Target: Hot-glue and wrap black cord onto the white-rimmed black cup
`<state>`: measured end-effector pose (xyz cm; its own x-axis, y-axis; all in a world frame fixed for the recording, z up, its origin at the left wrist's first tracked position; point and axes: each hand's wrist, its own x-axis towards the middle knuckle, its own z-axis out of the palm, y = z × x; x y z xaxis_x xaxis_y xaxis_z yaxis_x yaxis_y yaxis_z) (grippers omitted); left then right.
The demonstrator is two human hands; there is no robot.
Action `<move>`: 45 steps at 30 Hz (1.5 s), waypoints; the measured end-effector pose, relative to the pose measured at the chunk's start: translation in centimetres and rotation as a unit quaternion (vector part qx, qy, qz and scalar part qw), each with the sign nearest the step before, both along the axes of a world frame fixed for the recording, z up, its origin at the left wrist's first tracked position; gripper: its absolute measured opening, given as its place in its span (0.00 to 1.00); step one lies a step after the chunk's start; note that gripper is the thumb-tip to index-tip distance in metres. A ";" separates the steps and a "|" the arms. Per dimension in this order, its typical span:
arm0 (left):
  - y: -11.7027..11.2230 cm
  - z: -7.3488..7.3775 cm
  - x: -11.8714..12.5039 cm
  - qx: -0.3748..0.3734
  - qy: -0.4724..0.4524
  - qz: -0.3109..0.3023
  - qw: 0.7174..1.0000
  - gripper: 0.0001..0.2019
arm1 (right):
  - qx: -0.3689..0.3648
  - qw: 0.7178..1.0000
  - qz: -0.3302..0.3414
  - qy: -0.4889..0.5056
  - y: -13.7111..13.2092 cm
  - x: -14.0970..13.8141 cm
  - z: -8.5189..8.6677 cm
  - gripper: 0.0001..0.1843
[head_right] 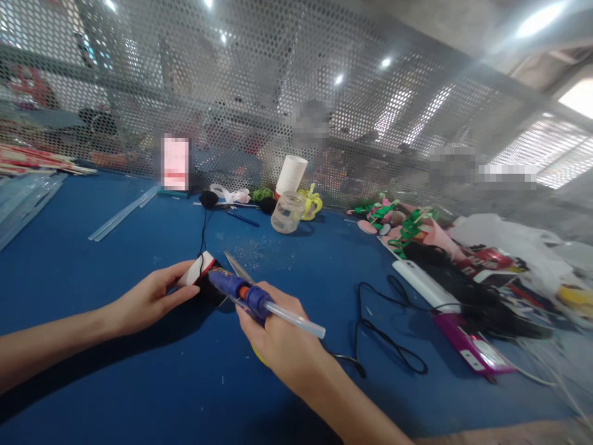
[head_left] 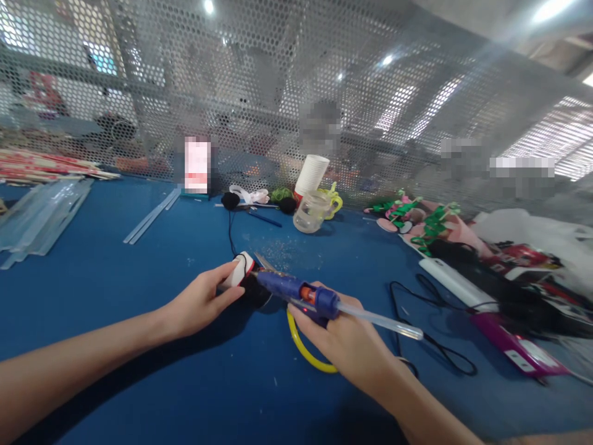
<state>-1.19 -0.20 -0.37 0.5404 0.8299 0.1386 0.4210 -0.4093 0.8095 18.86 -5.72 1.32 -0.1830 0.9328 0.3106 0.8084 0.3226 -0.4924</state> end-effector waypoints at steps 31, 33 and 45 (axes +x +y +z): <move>0.4 0.2 -0.5 0.007 0.026 -0.038 0.999 0.17 | 0.000 1.000 -0.020 0.013 0.5 0.4 0.5 0.08; 0.4 0.2 -0.5 0.012 0.028 -0.036 0.999 0.17 | -0.011 1.000 -0.014 0.025 0.4 0.4 0.6 0.09; 0.3 0.5 -0.6 0.022 0.038 -0.038 0.998 0.15 | -0.032 0.999 0.002 0.035 0.9 0.8 0.6 0.09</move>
